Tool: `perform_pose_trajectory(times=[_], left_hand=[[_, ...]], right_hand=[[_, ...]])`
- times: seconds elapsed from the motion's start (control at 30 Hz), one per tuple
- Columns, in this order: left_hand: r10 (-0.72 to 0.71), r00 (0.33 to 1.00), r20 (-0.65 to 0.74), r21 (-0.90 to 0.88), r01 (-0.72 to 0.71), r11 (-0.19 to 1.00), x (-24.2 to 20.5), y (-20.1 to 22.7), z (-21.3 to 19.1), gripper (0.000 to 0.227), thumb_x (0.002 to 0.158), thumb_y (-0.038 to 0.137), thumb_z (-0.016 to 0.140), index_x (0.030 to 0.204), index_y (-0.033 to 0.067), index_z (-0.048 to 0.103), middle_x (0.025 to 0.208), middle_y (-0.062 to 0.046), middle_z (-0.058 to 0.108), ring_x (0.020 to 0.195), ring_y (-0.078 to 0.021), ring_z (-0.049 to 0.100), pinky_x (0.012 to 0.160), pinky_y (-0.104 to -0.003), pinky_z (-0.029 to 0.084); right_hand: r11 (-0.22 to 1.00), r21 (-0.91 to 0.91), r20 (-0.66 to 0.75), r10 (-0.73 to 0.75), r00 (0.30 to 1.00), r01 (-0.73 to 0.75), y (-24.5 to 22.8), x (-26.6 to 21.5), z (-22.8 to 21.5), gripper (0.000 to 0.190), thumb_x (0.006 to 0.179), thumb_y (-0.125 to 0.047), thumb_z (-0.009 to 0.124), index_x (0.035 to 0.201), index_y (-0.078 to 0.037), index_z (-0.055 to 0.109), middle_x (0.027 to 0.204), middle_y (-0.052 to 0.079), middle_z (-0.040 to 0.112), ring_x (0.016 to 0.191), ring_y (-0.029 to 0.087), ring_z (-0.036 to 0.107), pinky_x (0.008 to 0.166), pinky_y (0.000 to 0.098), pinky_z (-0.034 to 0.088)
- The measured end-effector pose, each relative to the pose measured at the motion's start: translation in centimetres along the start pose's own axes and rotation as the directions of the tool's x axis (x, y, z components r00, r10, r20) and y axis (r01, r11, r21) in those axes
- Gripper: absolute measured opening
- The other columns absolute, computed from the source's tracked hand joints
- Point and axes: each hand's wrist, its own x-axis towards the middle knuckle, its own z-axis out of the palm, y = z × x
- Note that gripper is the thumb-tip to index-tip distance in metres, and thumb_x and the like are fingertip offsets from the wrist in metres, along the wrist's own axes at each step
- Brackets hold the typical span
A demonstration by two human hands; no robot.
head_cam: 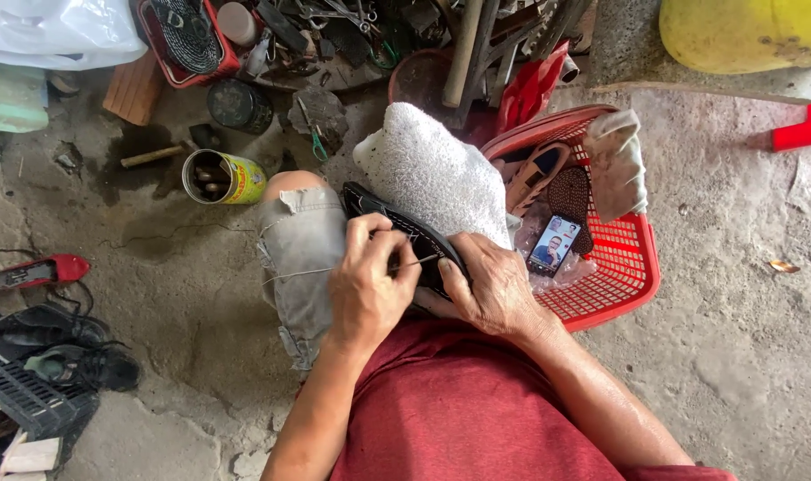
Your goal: Hand-sewing the sole of a black sandal using a needle and thread in a workshop.
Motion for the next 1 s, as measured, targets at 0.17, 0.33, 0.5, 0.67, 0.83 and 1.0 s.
perform_pose_trajectory(times=[0.17, 0.33, 0.5, 0.67, 0.83, 1.0], left_hand=[[-0.234, 0.909, 0.344, -0.778, 0.416, 0.471, -0.6, -0.7, -4.5, 0.019, 0.091, 0.014, 0.066, 0.075, 0.0047, 0.063, 0.1, -0.014, 0.065, 0.088, -0.0215, 0.064, 0.076, -0.033, 0.053], [-0.411, 0.839, 0.357, -0.869, 0.459, 0.182, -4.6, -6.5, -12.2, 0.027, 0.088, -0.004, 0.053, 0.109, 0.0005, 0.07, 0.08, -0.007, 0.068, 0.053, -0.0057, 0.042, 0.045, -0.019, 0.033], [-0.739, 0.664, 0.112, -0.642, 0.616, 0.456, -10.7, -12.8, -17.0, 0.003, 0.099, 0.014, 0.064, 0.097, 0.0136, 0.062, 0.068, 0.003, 0.055, 0.052, -0.0028, 0.044, 0.045, -0.015, 0.035], [-0.517, 0.855, -0.037, 0.127, 0.517, 0.846, -10.8, -12.3, -14.4, 0.016, 0.101, -0.007, 0.074, 0.117, -0.0075, 0.073, 0.113, -0.021, 0.066, 0.098, -0.0294, 0.061, 0.082, -0.038, 0.051], [-0.377, 0.917, 0.128, -0.154, 0.394, 0.906, -3.5, -3.7, -8.5, 0.034, 0.09, 0.001, 0.074, 0.123, 0.0003, 0.068, 0.125, -0.016, 0.066, 0.088, -0.0207, 0.065, 0.073, -0.03, 0.054], [-0.271, 0.912, 0.308, -0.263, 0.355, 0.897, -1.6, -1.3, -5.2, 0.035, 0.088, 0.008, 0.076, 0.122, 0.0025, 0.071, 0.1, -0.028, 0.073, 0.075, -0.0438, 0.073, 0.059, -0.051, 0.061]], right_hand=[[1.0, -0.009, -0.011, 0.011, 1.0, -0.011, 0.1, -0.1, 0.1, 0.025, 0.101, -0.033, 0.049, 0.102, -0.012, 0.062, 0.068, 0.012, 0.058, 0.066, 0.035, 0.068, 0.057, 0.0422, 0.058], [0.998, -0.062, 0.036, 0.011, 0.999, -0.008, -1.7, 0.5, -0.5, 0.015, 0.093, -0.017, 0.056, 0.098, -0.004, 0.059, 0.081, 0.012, 0.062, 0.064, 0.03, 0.059, 0.059, 0.038, 0.048], [0.997, -0.047, 0.053, -0.051, 0.997, 0.054, -2.9, 1.1, -0.1, 0.02, 0.09, -0.017, 0.06, 0.104, -0.003, 0.061, 0.082, 0.012, 0.063, 0.068, 0.028, 0.062, 0.063, 0.0368, 0.051], [0.995, -0.07, 0.05, -0.066, 0.997, 0.069, -4.3, 1.1, 0.5, 0.029, 0.089, -0.023, 0.063, 0.109, -0.002, 0.061, 0.084, 0.01, 0.063, 0.07, 0.026, 0.061, 0.063, 0.0345, 0.051], [0.995, -0.084, 0.046, -0.05, 0.998, 0.054, -4.1, 0.7, 0.7, 0.033, 0.089, -0.024, 0.065, 0.113, -0.002, 0.062, 0.087, 0.011, 0.064, 0.073, 0.026, 0.062, 0.064, 0.0349, 0.052], [0.989, -0.13, -0.028, -0.078, 0.997, 0.074, -2.5, 0.0, 1.7, 0.037, 0.096, -0.044, 0.056, 0.112, -0.011, 0.065, 0.078, 0.007, 0.061, 0.075, 0.027, 0.069, 0.059, 0.0368, 0.059]])
